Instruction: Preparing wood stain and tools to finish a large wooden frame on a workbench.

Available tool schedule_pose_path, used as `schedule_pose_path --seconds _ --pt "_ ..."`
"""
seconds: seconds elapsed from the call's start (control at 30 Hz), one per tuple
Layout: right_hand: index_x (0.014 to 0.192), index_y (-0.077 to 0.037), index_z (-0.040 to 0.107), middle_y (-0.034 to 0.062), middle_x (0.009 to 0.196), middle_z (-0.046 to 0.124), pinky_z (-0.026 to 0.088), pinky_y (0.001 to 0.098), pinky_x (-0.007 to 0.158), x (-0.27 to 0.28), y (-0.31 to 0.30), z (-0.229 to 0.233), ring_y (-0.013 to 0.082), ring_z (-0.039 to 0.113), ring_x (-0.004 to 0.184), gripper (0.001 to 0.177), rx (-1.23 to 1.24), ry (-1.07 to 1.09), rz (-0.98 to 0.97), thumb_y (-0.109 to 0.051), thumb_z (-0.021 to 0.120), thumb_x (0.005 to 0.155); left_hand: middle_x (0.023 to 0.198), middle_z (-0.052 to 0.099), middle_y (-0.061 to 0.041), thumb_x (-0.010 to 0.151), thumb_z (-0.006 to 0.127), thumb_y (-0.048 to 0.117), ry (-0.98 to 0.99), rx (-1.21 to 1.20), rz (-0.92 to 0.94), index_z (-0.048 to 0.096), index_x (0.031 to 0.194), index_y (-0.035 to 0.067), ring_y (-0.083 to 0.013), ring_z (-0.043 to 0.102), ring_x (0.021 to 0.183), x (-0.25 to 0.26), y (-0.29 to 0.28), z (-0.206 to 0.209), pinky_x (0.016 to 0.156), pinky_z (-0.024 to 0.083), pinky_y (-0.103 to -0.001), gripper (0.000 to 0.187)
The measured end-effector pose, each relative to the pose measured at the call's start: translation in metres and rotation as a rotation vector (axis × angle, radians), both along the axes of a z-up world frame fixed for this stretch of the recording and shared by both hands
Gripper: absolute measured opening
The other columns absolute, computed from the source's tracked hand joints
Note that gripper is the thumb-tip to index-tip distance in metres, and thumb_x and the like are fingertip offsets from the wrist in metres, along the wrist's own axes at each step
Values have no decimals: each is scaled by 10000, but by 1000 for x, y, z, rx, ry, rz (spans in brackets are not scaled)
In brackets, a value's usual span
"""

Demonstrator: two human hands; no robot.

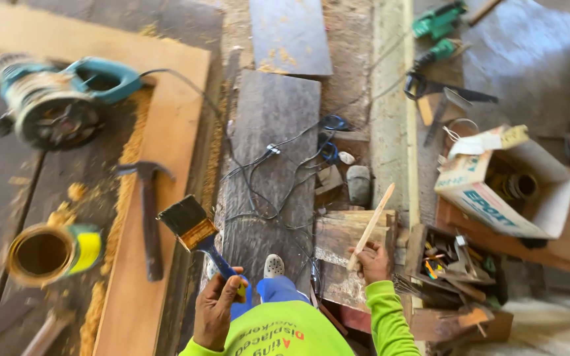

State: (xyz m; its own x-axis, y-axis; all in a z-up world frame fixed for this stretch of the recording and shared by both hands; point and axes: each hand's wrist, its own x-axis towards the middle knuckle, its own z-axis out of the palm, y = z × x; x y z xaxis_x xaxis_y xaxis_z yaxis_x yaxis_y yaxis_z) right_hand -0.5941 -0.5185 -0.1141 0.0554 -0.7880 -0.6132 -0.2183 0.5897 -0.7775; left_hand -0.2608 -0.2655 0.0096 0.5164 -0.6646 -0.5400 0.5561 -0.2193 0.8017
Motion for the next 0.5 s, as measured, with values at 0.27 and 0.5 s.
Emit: schedule_pose_path --seconds 0.27,0.5 --pt "1295 -68 588 134 821 721 475 375 377 -93 -18 -67 200 593 457 538 -32 506 -51 -70 772 789 859 743 -54 957 645 259 -39 106 -295 722 1186 5 -101 626 728 30 -62 -22 666 539 -277 350" --pt "1143 0 679 150 691 654 501 407 392 -144 -139 -112 205 566 476 356 180 634 -132 -56 799 813 875 744 -68 956 655 248 -67 164 -251 729 1211 8 -106 633 746 8 -131 -52 665 534 -287 358"
